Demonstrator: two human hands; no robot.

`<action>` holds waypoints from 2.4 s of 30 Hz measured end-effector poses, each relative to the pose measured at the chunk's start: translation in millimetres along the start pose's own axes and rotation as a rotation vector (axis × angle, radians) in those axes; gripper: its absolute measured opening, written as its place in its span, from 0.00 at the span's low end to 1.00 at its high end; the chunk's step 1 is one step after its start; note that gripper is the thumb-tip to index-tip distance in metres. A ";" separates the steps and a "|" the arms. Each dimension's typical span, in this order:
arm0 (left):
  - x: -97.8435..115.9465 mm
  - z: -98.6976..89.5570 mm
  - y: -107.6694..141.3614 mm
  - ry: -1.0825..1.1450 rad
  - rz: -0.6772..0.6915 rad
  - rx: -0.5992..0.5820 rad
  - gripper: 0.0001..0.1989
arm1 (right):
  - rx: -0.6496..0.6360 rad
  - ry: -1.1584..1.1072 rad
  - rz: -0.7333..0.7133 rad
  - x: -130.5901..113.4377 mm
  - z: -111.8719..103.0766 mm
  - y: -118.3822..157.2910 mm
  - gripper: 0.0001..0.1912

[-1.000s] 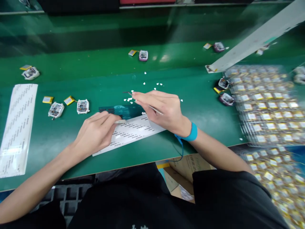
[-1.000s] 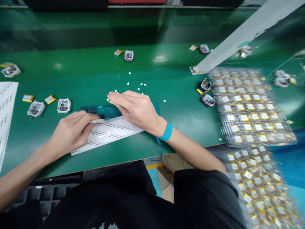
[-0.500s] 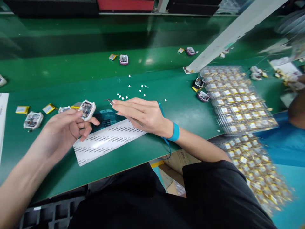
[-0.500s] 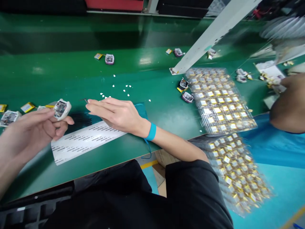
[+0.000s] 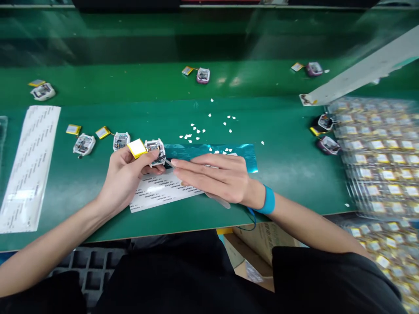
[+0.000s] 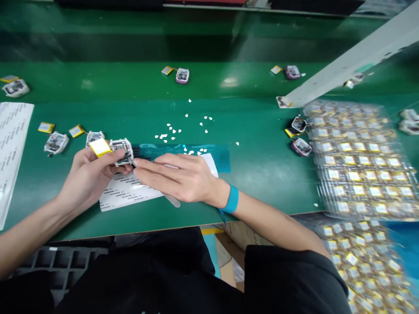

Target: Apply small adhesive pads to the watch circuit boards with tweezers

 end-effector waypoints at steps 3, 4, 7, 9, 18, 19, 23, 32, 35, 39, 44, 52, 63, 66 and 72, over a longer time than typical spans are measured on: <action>-1.9 0.9 0.9 -0.001 -0.004 -0.008 0.04 | 0.000 0.007 -0.017 -3.1 2.0 -0.1 0.09; -2.1 0.9 1.0 0.002 -0.001 -0.011 0.04 | -0.007 0.004 -0.023 -4.0 2.6 -0.3 0.09; -1.6 0.6 0.5 0.005 0.014 -0.011 0.03 | -0.029 0.011 -0.026 -5.6 3.5 -1.7 0.10; -1.4 -0.2 0.1 -0.006 0.020 0.001 0.03 | -0.040 0.020 -0.026 -7.2 3.3 -3.3 0.10; 3.6 -3.6 3.4 -0.090 0.103 0.050 0.08 | -0.068 0.004 -0.010 -15.1 7.0 -5.8 0.10; 3.8 -3.8 3.8 -0.100 0.117 0.051 0.08 | -0.067 0.002 -0.006 -15.3 7.3 -5.7 0.10; 6.3 -6.2 5.2 -0.163 0.179 0.076 0.07 | -0.110 -0.040 0.024 -13.4 9.9 -5.0 0.12; 12.9 -6.5 7.4 -0.203 0.222 0.072 0.05 | -0.127 -0.144 0.105 -5.0 9.8 0.5 0.16; 8.4 -6.1 5.8 -0.172 0.182 0.060 0.07 | -0.105 -0.180 0.129 1.2 8.7 0.9 0.16; 15.9 -6.2 -1.4 -0.157 0.202 0.044 0.13 | -0.069 -0.127 0.145 11.1 1.4 2.8 0.24; 36.8 -10.7 -14.3 -0.196 0.292 0.072 0.18 | -0.047 -0.054 0.110 14.9 -1.2 6.5 0.23; 81.2 -36.7 -68.4 -0.611 0.464 0.165 0.18 | -0.041 0.009 0.050 10.2 0.2 4.9 0.18; 112.1 46.6 -193.9 -1.039 0.675 -0.086 0.10 | -0.050 0.128 -0.012 4.8 0.8 -0.5 0.10; 87.3 97.1 -216.7 -1.078 0.678 -0.213 0.13 | -0.052 0.107 -0.015 4.3 2.1 -0.4 0.10; 79.3 110.2 -221.6 -1.127 0.635 -0.228 0.08 | -0.053 0.119 0.039 9.4 4.2 0.3 0.13</action>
Point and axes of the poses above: each hand's wrist, its own y-axis away from the middle knuckle, its own z-axis out of the palm, x = y × z, the point moved 10 cm from there along -y, towards the middle knuckle
